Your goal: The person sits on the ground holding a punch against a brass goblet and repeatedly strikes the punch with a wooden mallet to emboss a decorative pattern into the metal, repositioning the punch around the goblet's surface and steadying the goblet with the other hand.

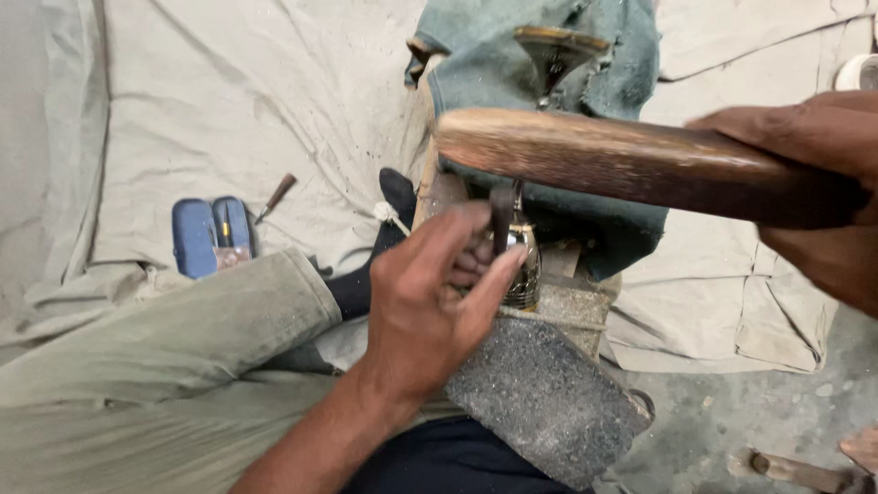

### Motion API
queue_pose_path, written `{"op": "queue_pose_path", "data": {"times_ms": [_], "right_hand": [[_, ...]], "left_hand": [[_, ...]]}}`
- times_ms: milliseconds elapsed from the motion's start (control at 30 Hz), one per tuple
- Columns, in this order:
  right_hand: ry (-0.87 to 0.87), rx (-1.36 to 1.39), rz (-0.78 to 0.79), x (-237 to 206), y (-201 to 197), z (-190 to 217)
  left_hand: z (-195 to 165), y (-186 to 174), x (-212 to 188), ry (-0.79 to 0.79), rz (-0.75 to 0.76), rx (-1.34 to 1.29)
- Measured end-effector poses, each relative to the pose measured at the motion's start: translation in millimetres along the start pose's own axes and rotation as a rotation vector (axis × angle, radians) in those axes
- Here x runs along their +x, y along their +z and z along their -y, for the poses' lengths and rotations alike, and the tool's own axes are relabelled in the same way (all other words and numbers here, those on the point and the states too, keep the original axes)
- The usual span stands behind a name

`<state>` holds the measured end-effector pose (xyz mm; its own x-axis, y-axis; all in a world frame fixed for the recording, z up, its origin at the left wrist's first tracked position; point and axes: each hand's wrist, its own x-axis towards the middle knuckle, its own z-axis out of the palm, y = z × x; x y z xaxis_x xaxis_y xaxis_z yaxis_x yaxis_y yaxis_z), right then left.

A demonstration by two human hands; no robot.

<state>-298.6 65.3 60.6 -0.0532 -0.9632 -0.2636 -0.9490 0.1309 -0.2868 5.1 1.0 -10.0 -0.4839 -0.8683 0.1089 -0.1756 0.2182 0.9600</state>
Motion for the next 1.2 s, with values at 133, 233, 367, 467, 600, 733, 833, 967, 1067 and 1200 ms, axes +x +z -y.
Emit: {"op": "queue_pose_path", "data": {"times_ms": [133, 233, 367, 467, 600, 733, 833, 967, 1067, 1200], "right_hand": [[0.396, 0.133, 0.054, -6.9, 11.4, 22.6], [0.423, 0.216, -0.048, -13.7, 19.2, 34.5], [0.031, 0.127, -0.285, -20.2, 6.7, 48.3], [-0.006, 0.204, -0.297, -13.4, -3.4, 61.6], [-0.013, 0.086, -0.192, -2.0, -17.0, 73.3], [-0.210, 0.030, -0.337, 0.3, -22.6, 79.0], [-0.229, 0.010, -0.306, 0.9, -23.5, 77.7], [-0.266, -0.123, -0.213, 0.3, -22.2, 73.3], [-0.257, -0.196, -0.152, -2.4, -21.9, 72.2], [-0.239, -0.157, -0.175, -5.7, -24.5, 80.2]], "left_hand": [[-23.2, -16.2, -17.5, 0.031, -0.089, -0.078], [-20.8, -18.5, -21.3, 0.018, -0.068, -0.041], [-3.2, -4.4, -18.3, -0.060, -0.012, -0.065], [3.1, 3.2, -18.9, -0.067, -0.006, -0.048], [1.0, 8.2, -21.7, -0.043, -0.066, -0.041], [2.5, 11.6, -20.9, -0.072, -0.086, -0.025], [4.5, 15.0, -23.8, 0.007, -0.118, 0.032], [7.9, 19.5, -27.1, 0.035, -0.175, 0.057], [9.6, 20.7, -27.1, 0.045, -0.192, 0.070], [10.5, 20.2, -23.8, 0.035, -0.178, 0.043]]}}
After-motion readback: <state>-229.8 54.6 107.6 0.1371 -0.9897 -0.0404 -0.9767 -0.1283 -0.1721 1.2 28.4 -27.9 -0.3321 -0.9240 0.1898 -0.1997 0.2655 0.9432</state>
